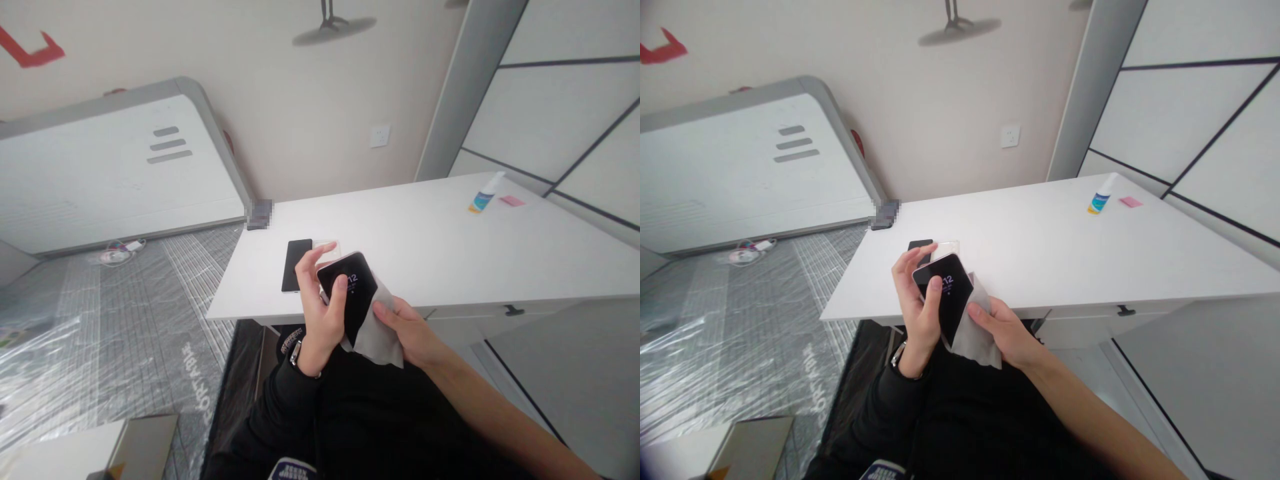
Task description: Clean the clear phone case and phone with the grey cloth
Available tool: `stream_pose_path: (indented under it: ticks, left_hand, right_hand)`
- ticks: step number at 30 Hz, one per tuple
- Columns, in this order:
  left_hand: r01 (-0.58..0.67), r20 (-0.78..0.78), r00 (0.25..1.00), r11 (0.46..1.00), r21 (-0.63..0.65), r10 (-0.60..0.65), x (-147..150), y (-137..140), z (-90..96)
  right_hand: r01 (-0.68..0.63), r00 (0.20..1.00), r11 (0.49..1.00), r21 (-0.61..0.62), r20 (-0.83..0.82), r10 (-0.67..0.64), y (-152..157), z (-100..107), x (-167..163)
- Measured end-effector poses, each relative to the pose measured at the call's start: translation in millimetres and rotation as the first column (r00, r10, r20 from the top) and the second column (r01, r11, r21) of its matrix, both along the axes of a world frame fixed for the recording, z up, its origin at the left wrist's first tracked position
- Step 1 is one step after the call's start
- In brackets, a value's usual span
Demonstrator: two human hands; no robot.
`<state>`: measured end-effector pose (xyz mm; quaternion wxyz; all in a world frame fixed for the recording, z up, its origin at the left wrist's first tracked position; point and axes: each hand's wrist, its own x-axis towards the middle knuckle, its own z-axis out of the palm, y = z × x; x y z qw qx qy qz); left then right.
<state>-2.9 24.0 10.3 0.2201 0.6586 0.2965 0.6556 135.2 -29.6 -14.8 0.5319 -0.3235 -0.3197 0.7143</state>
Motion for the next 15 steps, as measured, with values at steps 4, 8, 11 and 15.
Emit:
stream_pose_path:
  ticks: [4,8,11,15]
  left_hand:
    - [-0.071,-0.236,0.968,0.996,0.055,0.082,0,2,1.7]
    - [0.059,-0.392,0.918,0.998,-0.021,-0.062,4,-6,-0.2]
    - [0.095,-0.48,0.87,0.994,-0.06,-0.112,10,-15,-2.2]
    - [0.093,-0.541,0.828,0.988,-0.125,-0.147,16,-27,-3.3]
  right_hand:
    - [0.123,0.992,0.992,-0.033,-0.028,-0.124,-5,7,-7]
    - [0.233,0.969,0.973,-0.002,-0.08,-0.232,-8,14,-12]
    - [0.266,0.96,0.964,0.019,-0.1,-0.263,-6,19,-16]
    - [0.245,0.96,0.969,0.034,-0.146,-0.237,-4,24,-23]
